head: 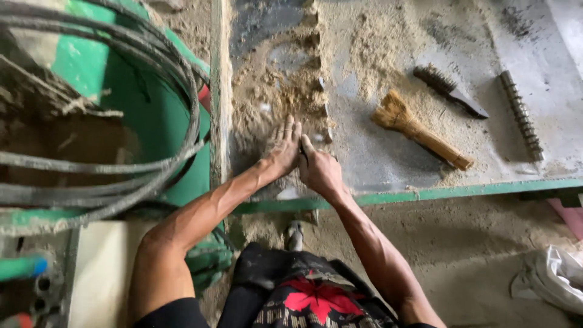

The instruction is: Scraping and brushing away residue or sand from a machinery component using a screwdriver and a brush.

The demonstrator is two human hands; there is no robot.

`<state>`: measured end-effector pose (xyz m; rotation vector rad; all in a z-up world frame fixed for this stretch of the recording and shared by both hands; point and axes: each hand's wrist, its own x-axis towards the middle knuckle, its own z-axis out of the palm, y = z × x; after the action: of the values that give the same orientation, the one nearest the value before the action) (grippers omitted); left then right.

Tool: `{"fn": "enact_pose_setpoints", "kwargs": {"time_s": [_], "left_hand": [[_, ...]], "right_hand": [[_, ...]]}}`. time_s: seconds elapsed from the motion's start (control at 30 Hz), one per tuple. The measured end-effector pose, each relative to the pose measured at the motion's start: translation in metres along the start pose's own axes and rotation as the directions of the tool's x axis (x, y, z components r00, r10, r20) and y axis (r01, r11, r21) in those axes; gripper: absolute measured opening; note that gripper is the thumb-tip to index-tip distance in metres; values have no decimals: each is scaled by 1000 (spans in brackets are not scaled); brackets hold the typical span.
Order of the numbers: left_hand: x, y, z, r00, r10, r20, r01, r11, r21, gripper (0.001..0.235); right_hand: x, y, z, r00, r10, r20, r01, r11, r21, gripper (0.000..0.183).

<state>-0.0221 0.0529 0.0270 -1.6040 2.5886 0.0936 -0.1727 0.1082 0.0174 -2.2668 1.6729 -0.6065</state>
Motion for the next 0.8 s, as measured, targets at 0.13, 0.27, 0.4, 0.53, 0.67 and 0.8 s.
{"fn": "enact_pose_setpoints", "kwargs": {"time_s": [0.13, 0.27, 0.4, 0.53, 0.67, 0.8], "left_hand": [[-21, 7, 54, 1000, 8, 17, -9, 998, 65, 75], [-24, 5, 39, 998, 62, 24, -65, 984, 168, 77], [-25, 9, 40, 996, 38, 77, -44, 996, 71, 77], [-23, 2, 39, 997, 38, 63, -37, 999, -18, 77], [-11, -8, 48, 997, 78, -13, -79, 997, -16, 75], [28, -30, 84, 995, 16, -96, 13, 955, 298, 76]], "right_hand": [[-27, -30, -30, 994, 67, 85, -65, 998, -18, 59], [-25, -29, -32, 973, 128, 193, -134, 991, 18, 62], [-25, -35, -39, 967, 122, 225, -120, 993, -22, 61], [-17, -43, -42, 945, 154, 287, -144, 988, -57, 59], [-6, -39, -31, 956, 121, 266, -91, 988, -122, 61], [25, -29, -11, 971, 88, 223, -67, 993, -99, 63]]}}
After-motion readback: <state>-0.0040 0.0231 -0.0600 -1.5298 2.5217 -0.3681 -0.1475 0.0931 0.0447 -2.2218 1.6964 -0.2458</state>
